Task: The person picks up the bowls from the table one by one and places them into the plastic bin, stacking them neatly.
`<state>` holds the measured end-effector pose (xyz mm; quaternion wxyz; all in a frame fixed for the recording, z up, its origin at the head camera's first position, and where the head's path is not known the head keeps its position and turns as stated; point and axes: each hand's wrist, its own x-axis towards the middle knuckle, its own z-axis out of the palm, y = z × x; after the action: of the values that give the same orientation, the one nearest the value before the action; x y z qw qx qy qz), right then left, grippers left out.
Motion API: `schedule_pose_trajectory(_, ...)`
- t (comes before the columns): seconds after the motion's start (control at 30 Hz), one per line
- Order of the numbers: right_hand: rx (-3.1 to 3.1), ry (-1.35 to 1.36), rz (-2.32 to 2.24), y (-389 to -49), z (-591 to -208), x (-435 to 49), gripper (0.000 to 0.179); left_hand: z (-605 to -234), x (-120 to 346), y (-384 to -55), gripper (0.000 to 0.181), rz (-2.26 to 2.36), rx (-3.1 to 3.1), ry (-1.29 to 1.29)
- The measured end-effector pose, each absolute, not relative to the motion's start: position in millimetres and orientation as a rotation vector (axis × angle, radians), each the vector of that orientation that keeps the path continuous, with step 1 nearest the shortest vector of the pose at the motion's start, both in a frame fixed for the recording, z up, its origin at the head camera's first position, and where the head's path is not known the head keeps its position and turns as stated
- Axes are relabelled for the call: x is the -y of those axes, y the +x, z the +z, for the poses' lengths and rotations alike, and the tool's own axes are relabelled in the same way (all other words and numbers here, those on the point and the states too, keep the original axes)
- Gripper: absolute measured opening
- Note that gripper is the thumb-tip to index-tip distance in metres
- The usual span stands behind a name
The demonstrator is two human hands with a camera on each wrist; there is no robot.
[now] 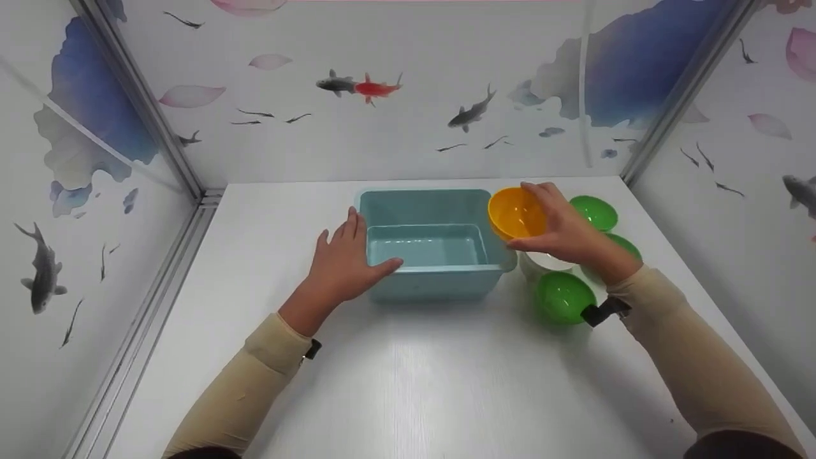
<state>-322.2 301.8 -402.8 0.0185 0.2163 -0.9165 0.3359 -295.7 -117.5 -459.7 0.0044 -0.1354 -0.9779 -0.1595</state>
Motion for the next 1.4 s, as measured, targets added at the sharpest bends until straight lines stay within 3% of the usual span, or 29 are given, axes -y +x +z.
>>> schedule_pose_trajectory(0.9, 2.952, 0.887, 1.009, -358.6, -387.6, -240.9, 0.123, -457.6, 117.8, -295.8, 0.128, -0.503, 3.066, -0.408)
schedule_pose_trajectory(1.4, 3.036, 1.068, 1.03, -380.4, -383.3, -220.2, 0.116, -458.8, 116.0, -295.8, 0.127, -0.512, 3.093, -0.396)
